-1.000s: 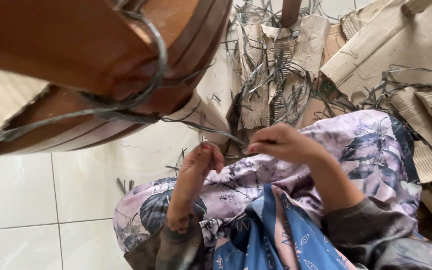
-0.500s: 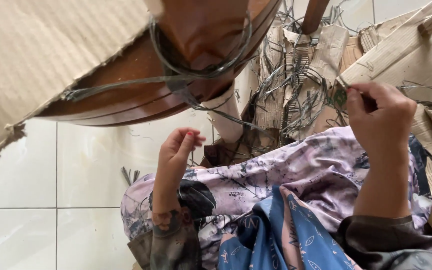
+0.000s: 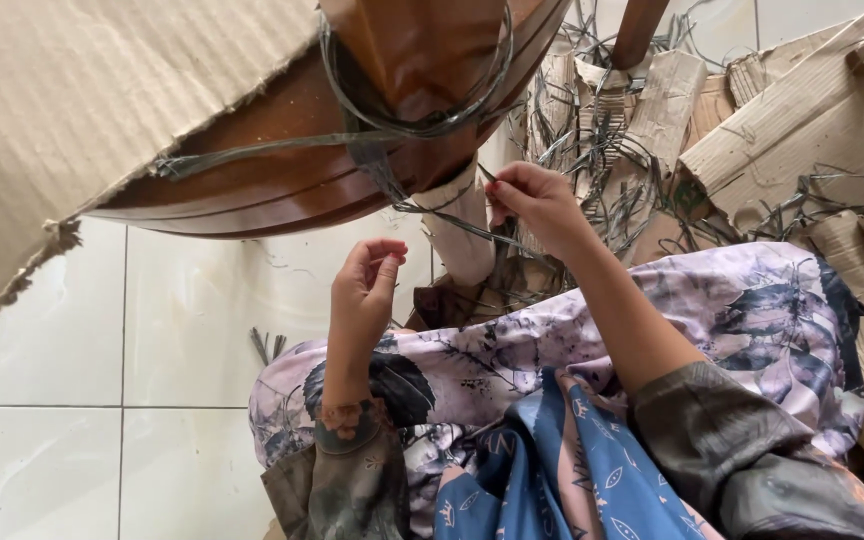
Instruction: Wrapping a wooden table leg with cardboard and securing it with plastic ties for protection.
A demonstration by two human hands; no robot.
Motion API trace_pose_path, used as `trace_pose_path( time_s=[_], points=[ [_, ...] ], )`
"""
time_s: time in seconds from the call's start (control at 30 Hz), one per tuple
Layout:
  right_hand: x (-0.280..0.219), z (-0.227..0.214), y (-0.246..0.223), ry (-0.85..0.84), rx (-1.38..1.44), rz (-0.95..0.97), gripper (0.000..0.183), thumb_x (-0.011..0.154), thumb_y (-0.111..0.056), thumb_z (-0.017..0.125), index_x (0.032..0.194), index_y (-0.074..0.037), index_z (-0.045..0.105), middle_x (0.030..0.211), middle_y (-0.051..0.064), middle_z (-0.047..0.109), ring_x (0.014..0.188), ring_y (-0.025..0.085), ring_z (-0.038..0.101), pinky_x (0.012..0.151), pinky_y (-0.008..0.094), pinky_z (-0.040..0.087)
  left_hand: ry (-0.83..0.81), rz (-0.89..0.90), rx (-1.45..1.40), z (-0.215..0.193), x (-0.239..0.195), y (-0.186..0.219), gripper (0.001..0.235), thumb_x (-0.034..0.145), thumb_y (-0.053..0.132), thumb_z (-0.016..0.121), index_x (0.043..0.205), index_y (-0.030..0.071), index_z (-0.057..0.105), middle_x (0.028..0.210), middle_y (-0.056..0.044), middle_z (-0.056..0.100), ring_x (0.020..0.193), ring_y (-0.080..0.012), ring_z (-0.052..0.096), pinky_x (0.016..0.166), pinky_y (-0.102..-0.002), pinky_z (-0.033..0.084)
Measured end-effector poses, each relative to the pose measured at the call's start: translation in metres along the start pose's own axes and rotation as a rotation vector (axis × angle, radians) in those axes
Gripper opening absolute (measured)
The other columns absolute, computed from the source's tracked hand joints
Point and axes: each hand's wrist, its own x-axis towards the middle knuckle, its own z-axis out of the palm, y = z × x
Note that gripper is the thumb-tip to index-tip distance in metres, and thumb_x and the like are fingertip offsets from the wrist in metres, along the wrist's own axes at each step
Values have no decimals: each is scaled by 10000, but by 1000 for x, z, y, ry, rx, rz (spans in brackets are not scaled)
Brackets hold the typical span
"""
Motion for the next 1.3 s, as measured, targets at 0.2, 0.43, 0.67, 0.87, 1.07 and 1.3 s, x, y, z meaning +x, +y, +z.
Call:
trace_pose_path(
  time_s=[0.2,0.43,0.67,0.87,1.07,1.3],
  points=[
    [-6,-109,50,373,-959,-74,113,961,-122,686,998,-150,789,857,100,743,815,324,723,751,416,564,-4,6,63,2,-5,5,174,1031,120,582,1152,74,699,1074,-143,746,1063,-305,720,967,-427,555],
    [-12,-165,94,424,-1157,226,114,920,-159,694,971,-141,794,880,152,714,869,367,720,753,453,599,-229,-112,383,11,-3,-26,268,1008,195,585,1244,110,679,1170,-187,735,1142,-395,695,1016,-521,521],
    [-12,-84,3,465,-1025,-399,16,1000,-86,774,1010,-85,786,938,107,722,903,316,726,808,386,585,-150,-83,409,6,-6,-17,293,996,195,582,1264,141,686,1218,-200,695,1156,-402,688,1016,-515,521],
    [15,-34,-34,181,-884,-559,194,965,20,722,1033,-136,814,852,94,732,703,312,706,619,388,569,233,394,334,13,30,-34,557,940,80,702,1446,10,481,1412,-279,484,1328,-479,505,1066,-526,472],
    [38,-5,-31,-3,-871,-630,130,974,14,711,982,-85,794,825,131,729,679,357,701,617,434,578,175,529,564,25,71,-81,793,908,173,786,1566,34,365,1553,-255,419,1487,-429,321,1206,-630,159],
    [62,-12,30,-121,-699,-500,234,922,7,727,1021,-189,805,817,54,734,674,248,643,639,393,520,-50,332,549,25,86,-93,156,1037,293,597,1005,160,673,819,-42,698,878,-314,682,852,-469,536]
  ],
)
